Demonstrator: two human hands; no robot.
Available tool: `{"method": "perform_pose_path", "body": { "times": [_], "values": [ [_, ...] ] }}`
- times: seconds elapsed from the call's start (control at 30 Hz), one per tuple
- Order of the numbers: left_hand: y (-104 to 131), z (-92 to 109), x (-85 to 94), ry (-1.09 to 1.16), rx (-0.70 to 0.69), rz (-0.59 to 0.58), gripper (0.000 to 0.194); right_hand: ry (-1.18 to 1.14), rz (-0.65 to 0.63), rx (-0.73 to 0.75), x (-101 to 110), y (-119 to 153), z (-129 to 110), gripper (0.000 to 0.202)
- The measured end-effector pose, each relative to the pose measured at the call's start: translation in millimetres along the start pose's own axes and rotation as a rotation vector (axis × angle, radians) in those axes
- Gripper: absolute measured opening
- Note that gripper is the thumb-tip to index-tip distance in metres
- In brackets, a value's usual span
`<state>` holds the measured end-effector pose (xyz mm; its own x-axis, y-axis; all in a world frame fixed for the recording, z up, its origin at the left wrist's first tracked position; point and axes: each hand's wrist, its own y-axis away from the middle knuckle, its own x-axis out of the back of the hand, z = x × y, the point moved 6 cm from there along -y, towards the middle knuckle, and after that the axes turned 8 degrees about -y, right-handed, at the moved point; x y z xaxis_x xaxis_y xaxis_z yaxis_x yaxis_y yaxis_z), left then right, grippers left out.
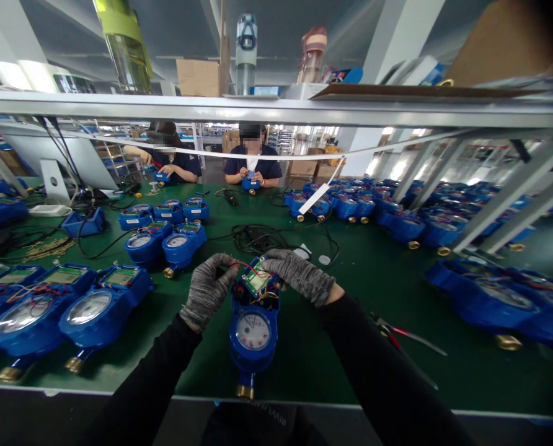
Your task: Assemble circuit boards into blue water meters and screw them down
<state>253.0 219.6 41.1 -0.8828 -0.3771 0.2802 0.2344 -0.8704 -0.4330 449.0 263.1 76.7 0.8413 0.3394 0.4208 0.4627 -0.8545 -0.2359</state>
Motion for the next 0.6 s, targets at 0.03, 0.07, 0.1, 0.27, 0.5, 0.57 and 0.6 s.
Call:
{"method": "perform_pose_path", "body": {
  "times": [0.03,0.07,0.1,0.27,0.5,0.57,0.6],
  "values": [
    [-1.7,2.3,-1.5,-0.003,0.003,0.0,0.015,0.002,-0.036,0.044,-1.0,-1.3,-2.4,0.018],
    [-3.4,4.8,-3.0,-0.004,0.005,-0.003,0.014,0.006,-0.076,0.091,-2.0,-2.1,-4.7,0.018],
    [-5.2,7.3,-4.7,-0.004,0.009,-0.011,0.014,0.01,-0.116,0.136,-2.9,-2.3,-6.5,0.02],
    [-18.1,14.8,-12.4,-0.013,0.032,-0.074,0.01,-0.009,-0.189,0.273,-2.2,1.6,1.8,0.028],
    [-45.0,19.0,-31.6,0.082,0.091,-0.263,0.01,-0.076,-0.106,0.291,-3.7,7.2,33.5,0.033],
    [-51.3,20.0,-39.9,0.154,0.135,-0.352,0.014,-0.098,-0.1,0.278,-7.4,8.1,35.5,0.037],
    [-53.6,20.0,-44.1,0.19,0.163,-0.392,0.016,-0.112,-0.095,0.269,-9.7,8.5,34.6,0.038]
  ]
}}
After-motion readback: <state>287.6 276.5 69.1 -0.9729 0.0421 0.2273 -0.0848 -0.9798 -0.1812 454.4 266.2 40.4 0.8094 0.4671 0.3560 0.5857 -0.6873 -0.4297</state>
